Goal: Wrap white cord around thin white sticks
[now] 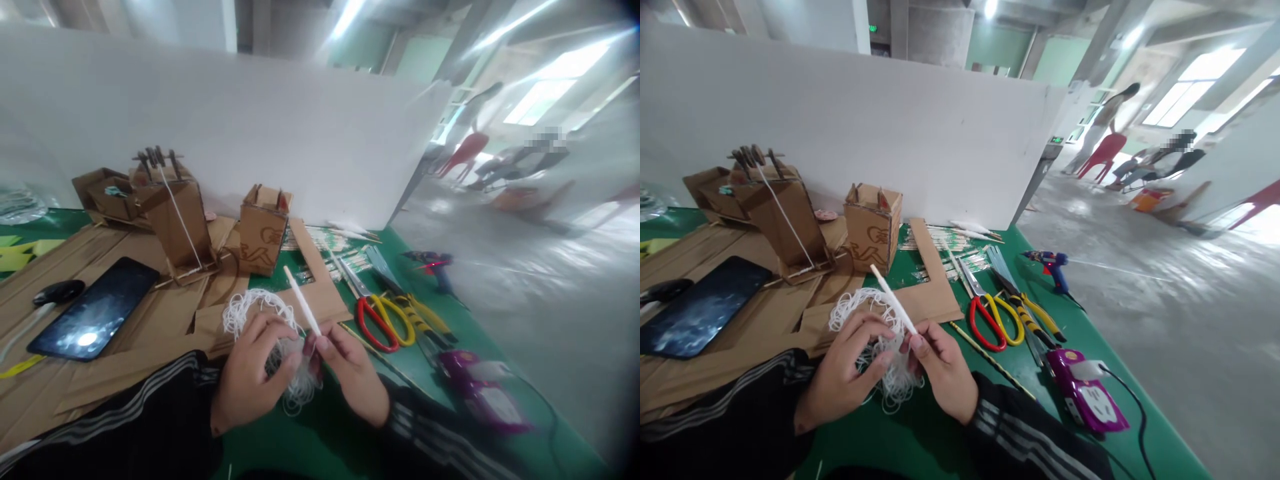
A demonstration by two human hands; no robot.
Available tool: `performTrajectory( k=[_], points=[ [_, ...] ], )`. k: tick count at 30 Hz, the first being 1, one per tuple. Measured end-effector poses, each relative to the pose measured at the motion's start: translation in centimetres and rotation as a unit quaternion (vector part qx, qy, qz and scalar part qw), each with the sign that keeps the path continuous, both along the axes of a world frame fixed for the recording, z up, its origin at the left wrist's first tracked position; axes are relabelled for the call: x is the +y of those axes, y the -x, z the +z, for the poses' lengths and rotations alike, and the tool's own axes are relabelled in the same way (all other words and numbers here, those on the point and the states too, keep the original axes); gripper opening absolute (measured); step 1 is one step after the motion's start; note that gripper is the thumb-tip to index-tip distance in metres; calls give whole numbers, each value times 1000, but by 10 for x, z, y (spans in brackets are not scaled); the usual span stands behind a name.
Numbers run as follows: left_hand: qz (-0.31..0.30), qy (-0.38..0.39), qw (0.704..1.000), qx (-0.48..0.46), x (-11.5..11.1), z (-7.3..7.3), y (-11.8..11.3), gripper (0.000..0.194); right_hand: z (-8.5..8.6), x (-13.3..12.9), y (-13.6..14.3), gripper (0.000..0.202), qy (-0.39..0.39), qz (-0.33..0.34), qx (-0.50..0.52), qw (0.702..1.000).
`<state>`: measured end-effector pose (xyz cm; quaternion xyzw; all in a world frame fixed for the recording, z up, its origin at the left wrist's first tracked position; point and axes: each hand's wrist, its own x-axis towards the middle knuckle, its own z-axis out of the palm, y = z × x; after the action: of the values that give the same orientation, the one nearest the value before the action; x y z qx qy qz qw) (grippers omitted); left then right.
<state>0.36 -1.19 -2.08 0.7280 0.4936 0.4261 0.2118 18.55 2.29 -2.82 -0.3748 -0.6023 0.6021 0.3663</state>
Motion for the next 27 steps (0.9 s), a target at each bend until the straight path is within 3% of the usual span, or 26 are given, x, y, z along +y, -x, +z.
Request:
performTrajectory(
  k=[3,10,20,24,27],
  points=[
    [-10,-6,1000,-6,2,-3,-1,17,-4,-2,3,32,20,18,4,1000],
    [-13,-26,1000,-7,7,-5,-1,7,-9,-2,6,32,36,41,11,998],
    [11,55,997,-56,2,-12,-1,12,-6,3,2,30,48,-49,36,997],
    [-1,75,997,-9,9,6,7,17,-4,3,2,31,52,-58,53,996],
    [29,33,993,105,19,40,28,18,-4,2,1,32,45,-50,72,995]
  ],
)
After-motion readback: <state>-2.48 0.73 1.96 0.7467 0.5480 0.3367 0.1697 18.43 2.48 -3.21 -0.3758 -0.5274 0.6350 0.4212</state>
